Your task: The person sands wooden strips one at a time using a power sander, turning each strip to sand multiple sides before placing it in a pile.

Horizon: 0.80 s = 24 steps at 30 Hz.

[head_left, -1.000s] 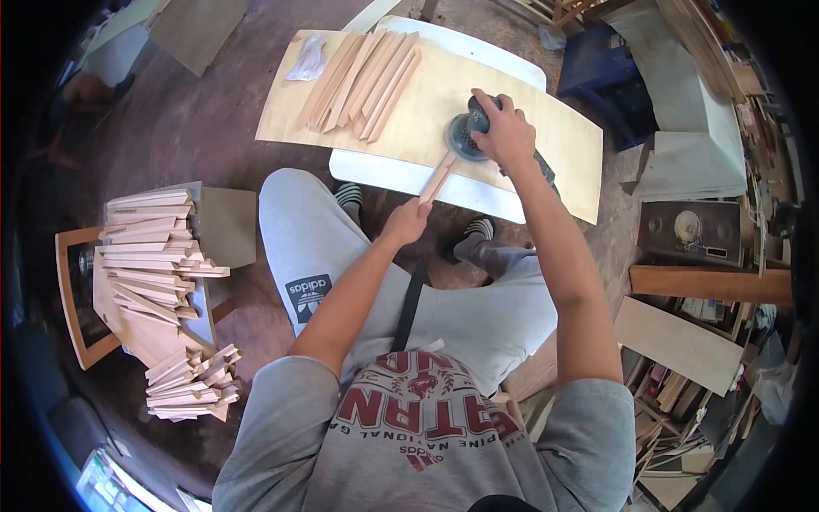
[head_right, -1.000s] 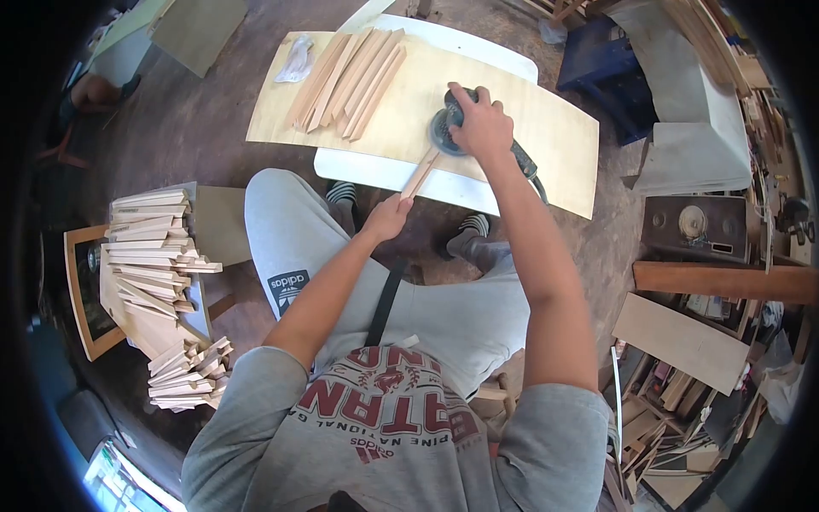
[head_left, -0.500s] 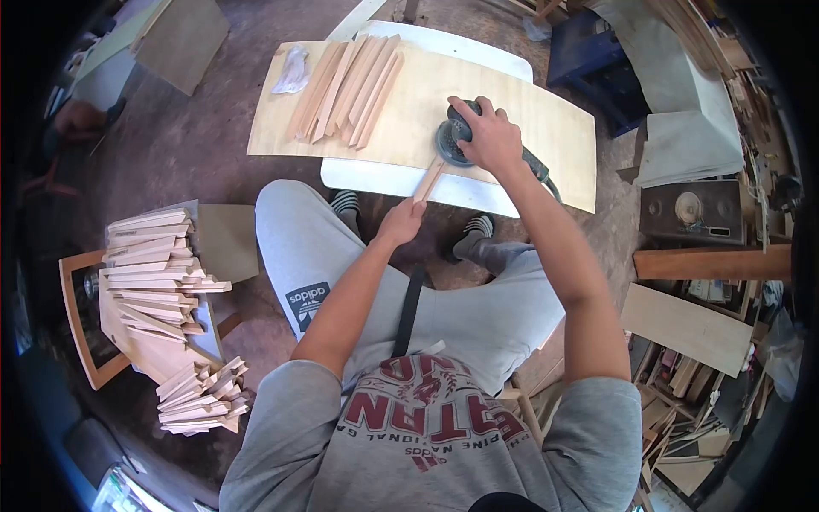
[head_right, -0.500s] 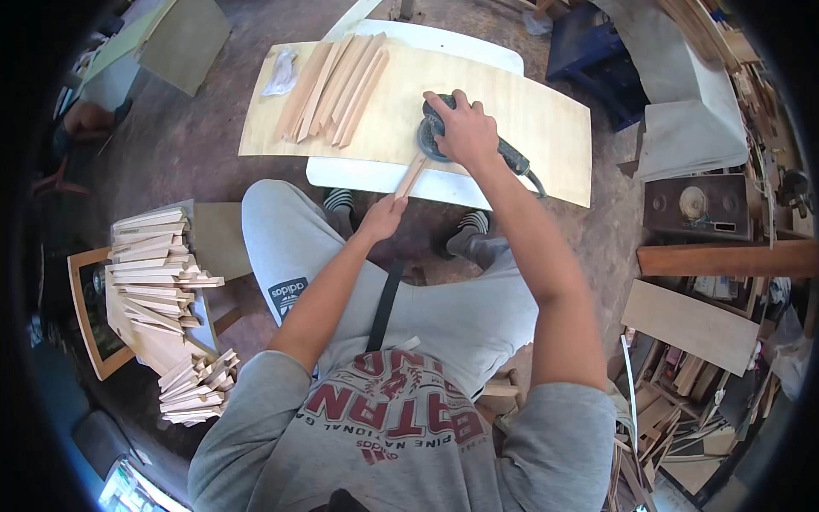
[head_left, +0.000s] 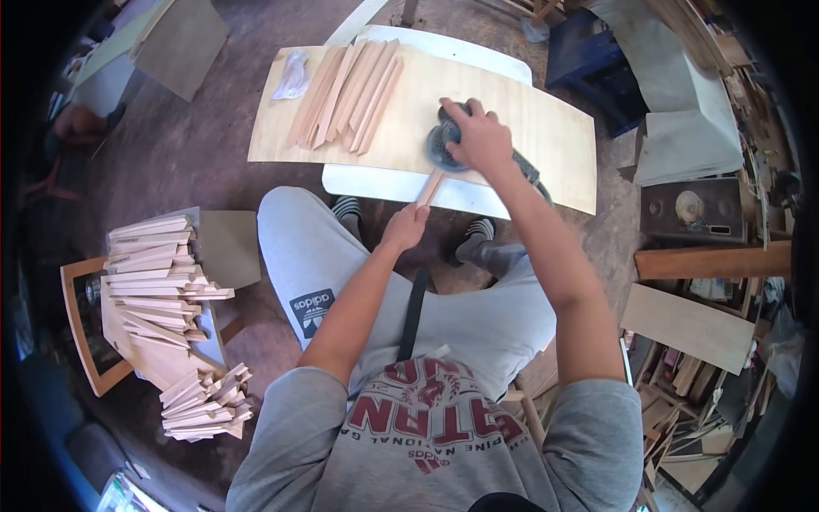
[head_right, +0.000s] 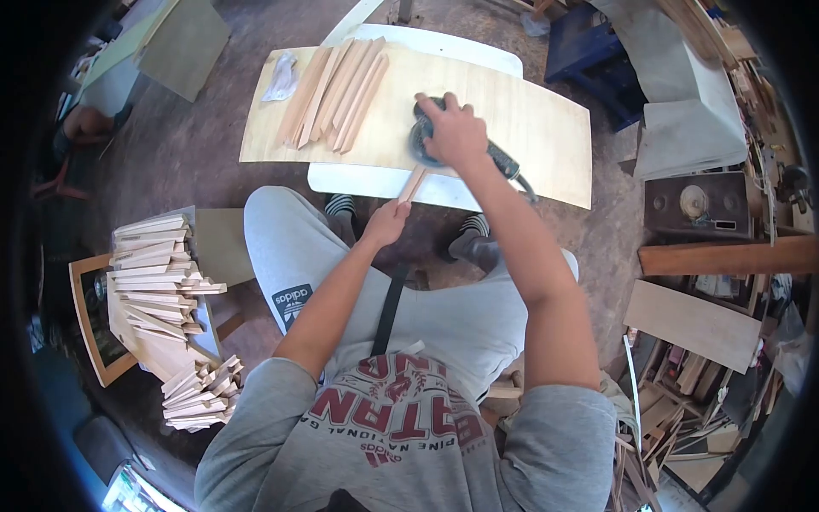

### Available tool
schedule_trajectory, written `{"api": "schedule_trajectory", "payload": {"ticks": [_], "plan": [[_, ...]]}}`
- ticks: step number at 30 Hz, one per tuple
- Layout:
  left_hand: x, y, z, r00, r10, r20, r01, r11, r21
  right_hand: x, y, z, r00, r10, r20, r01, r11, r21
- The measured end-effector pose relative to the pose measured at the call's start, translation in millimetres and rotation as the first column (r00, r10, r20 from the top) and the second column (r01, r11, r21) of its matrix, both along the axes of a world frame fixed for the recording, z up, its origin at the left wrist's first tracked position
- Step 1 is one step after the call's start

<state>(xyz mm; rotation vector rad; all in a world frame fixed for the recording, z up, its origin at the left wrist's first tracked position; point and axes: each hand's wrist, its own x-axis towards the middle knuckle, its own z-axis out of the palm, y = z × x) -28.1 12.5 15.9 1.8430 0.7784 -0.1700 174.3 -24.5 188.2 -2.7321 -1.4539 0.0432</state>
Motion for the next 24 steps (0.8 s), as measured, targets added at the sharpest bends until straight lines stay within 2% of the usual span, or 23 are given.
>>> {"api": "schedule_trajectory", "payload": {"ticks": [2, 4, 6, 8, 13, 17, 20, 24], "plan": [[1, -2, -4, 1.0, 0.001, 0.011, -0.002, 0.998, 0.057, -25, -5, 4, 1.0, 0.009, -0.016, -0.009, 1.0, -0.028], [1, -2, -2, 1.0, 0.015, 0.002, -0.015, 0.998, 0.058, -46, -11, 0, 0.997, 0.071, 0.013, -0.072, 0.997, 0.034], [-2, -6, -3, 1.0, 0.007, -0.008, -0.006, 0.997, 0.075, -50, -11, -5, 0.998, 0.062, 0.018, -0.062, 0.997, 0.045], [-3, -4, -8, 1.0, -0.015, -0.006, 0.015, 0.993, 0.12, -38, -6, 0, 0.999, 0.023, -0.03, -0.022, 0.999, 0.029], [-5, -6, -4, 1.0, -0.016, 0.001, 0.016, 0.994, 0.105, 22, 3, -7, 0.995, -0.097, 0.013, 0.096, 0.994, 0.049], [-2, -6, 3, 1.0, -0.03, -0.004, 0.03, 0.994, 0.109, 61, 2, -10, 0.986, -0.164, 0.036, 0.159, 0.979, 0.13], [-3, -3, -3, 0.999, -0.049, -0.009, 0.05, 0.997, 0.066, 73, -2, -10, 0.986, -0.166, 0.006, 0.165, 0.983, 0.082], [-2, -5, -4, 0.999, -0.054, -0.005, 0.054, 0.997, 0.063, 62, -7, -9, 0.988, -0.157, -0.004, 0.157, 0.983, 0.1]]}}
